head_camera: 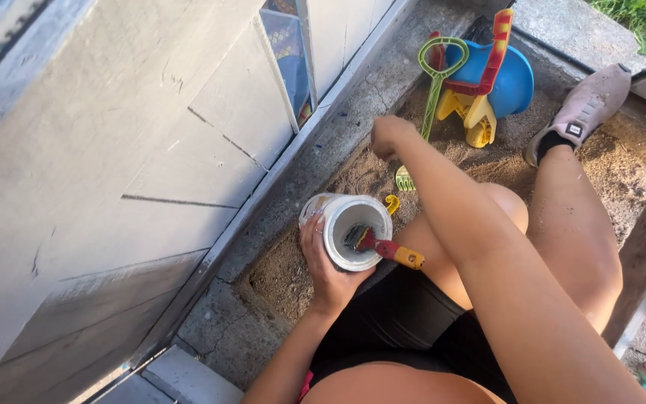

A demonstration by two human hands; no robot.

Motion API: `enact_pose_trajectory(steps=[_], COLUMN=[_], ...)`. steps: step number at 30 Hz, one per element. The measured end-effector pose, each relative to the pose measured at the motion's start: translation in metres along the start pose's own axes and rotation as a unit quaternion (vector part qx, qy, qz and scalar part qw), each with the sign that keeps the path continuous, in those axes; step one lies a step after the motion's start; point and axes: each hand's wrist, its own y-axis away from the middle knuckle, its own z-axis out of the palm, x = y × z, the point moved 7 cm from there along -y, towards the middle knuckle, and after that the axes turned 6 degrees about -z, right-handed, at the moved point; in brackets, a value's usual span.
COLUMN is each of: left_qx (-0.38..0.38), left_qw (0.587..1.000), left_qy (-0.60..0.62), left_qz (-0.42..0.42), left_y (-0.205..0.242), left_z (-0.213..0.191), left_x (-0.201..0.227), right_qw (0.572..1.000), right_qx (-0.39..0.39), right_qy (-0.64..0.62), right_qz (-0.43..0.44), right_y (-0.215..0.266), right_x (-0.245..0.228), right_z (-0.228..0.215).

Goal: Painting the interior wooden slats of a small structure using a paintbrush and white paint.

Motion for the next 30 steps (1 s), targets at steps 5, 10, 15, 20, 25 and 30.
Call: enact_pose_trajectory(steps=[5,10,15,20,25,30], left_qx=[0.002,0.004,-0.011,-0.03,-0.061,-0.071], left_qw=[1.0,1.0,1.0,0.998,0.994,0.991], left_qy=[0.012,0.009,-0.025,-0.05,-0.044,-0.065], left_qz=[0.001,-0.012,-0.005,0.008,-0.074,-0.089], left_y=[-0.009,-0.018,-0.027,-0.022,-0.024,-0.023], left_z=[-0.002,-0.005,0.002,0.024,0.029,0.032], left_x=[0.002,-0.007,-0.022,-0.029,-0.043,-0.044], right_qw=[0.998,0.981,0.996,0.997,0.99,0.992], right_qx=[0.047,0.173,0.037,0.005,0.097,0.102], right_qy=[-0.023,0.035,0.015,0.054,0.063,-0.028], right_qz=[0.017,-0.081,-0.074,-0.056,-0.076,-0.071], right_y=[0.054,0.16,0.289,0.292,0.299,0.321], right_x=[-0.016,-0.099,-0.158,-0.132,-0.122,-0.115], right_z=[-0.06,-0.123,-0.119,-0.07,-0.075,-0.092])
